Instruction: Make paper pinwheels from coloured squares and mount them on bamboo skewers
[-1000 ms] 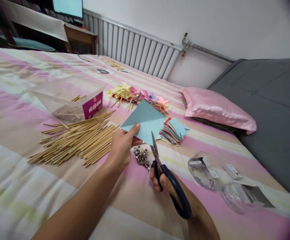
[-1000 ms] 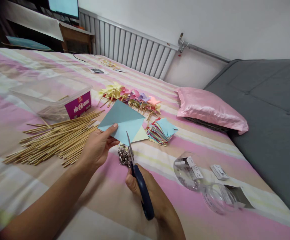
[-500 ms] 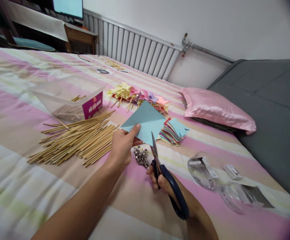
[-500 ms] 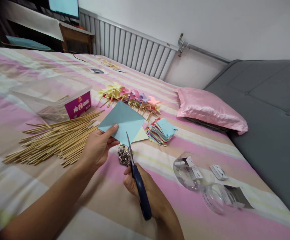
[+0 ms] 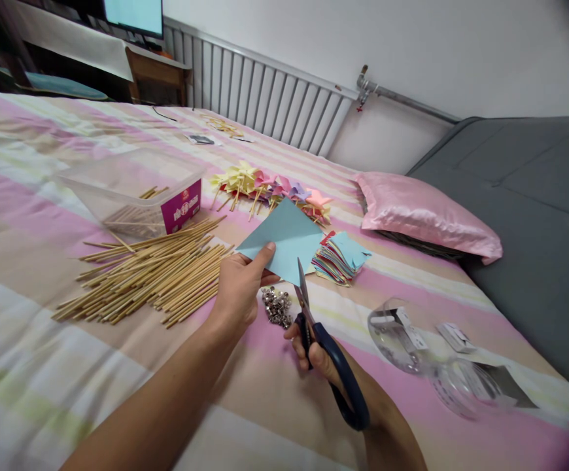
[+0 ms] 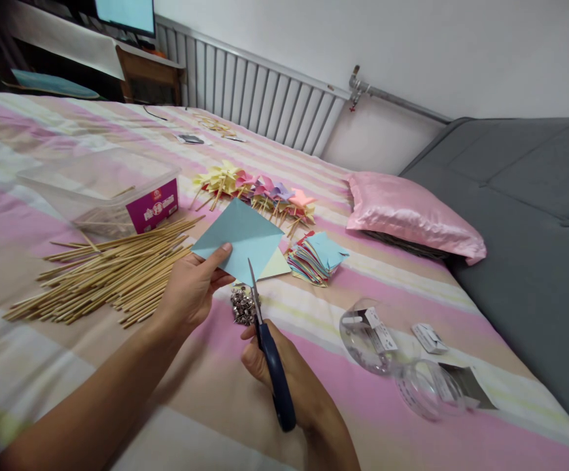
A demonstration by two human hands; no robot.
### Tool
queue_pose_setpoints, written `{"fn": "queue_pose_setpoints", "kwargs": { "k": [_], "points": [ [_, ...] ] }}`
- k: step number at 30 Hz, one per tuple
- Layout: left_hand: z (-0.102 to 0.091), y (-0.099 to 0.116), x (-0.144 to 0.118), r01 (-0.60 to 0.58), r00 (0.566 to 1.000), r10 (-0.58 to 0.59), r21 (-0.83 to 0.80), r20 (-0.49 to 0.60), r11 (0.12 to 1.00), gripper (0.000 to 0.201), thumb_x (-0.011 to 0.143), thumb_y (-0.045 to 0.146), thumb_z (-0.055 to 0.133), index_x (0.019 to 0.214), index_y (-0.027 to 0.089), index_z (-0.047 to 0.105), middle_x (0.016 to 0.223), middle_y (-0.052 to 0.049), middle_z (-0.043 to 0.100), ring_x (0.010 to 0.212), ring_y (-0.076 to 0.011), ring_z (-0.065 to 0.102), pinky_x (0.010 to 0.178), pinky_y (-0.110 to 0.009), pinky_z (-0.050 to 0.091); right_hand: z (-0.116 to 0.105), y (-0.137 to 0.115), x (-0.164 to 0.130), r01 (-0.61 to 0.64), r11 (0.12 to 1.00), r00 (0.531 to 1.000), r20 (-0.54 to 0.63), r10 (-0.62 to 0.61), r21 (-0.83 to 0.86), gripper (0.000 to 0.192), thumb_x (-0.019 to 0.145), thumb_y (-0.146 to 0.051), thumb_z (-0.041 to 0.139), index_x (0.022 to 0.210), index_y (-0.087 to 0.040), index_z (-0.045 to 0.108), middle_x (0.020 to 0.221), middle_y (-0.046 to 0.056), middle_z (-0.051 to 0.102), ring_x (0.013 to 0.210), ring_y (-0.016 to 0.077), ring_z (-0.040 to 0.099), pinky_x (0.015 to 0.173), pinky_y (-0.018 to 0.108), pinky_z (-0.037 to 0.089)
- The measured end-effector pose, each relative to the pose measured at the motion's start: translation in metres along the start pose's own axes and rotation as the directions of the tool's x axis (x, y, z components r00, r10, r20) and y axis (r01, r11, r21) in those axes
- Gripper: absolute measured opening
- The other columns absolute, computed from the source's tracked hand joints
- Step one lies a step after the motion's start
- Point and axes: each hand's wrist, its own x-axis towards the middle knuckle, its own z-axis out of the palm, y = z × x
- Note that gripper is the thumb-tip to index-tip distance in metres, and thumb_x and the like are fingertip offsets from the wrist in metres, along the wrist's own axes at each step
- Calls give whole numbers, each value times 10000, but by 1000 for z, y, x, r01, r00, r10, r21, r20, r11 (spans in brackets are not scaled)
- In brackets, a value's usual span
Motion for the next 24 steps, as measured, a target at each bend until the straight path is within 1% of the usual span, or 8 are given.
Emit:
{"fn": "queue_pose_setpoints", "kwargs": {
  "k": [6,11,18,21,24],
  "points": [
    [0,-2,1,-9,1000,9,-7,-6,1000,305,559,341,796,691,109,648,573,-3,631,515,-105,592,489,-190,490,0,-1,0,-41,999,999,26,41,-13,479,795,-661,472,965,-216,522,704,13,464,663,186,456,652,354,402],
    [0,-3,1,-4,1000,3,-8,-11,1000,311,548,347,800,684,112,648,584,-9,647,526,-112,601,494,-196,487,0,0,0,-49,999,998,31,50,-11,488,793,-668,468,972,-216,521,736,15,463,685,187,449,673,347,378],
    [0,-3,0,-10,1000,10,-15,-2,1000,302,554,347,797,655,111,638,574,-10,643,507,-107,590,491,-199,485,0,18,0,-30,999,998,53,29,19,507,825,-667,410,1031,-212,491,779,8,428,724,166,413,700,321,352],
    [0,-4,1,-10,1000,10,-18,-7,1000,297,556,345,795,658,114,638,580,-8,646,509,-108,593,499,-204,489,1,21,1,-24,999,998,65,22,32,464,848,-647,390,981,-213,488,781,7,425,709,155,402,678,305,344],
    [0,-4,2,-8,1000,8,-16,-6,1000,289,564,341,786,680,117,645,580,-2,642,510,-109,594,517,-214,499,1,19,1,-16,1000,997,72,15,18,462,850,-649,382,938,-209,493,757,2,416,684,149,397,641,291,336]
  ]
}}
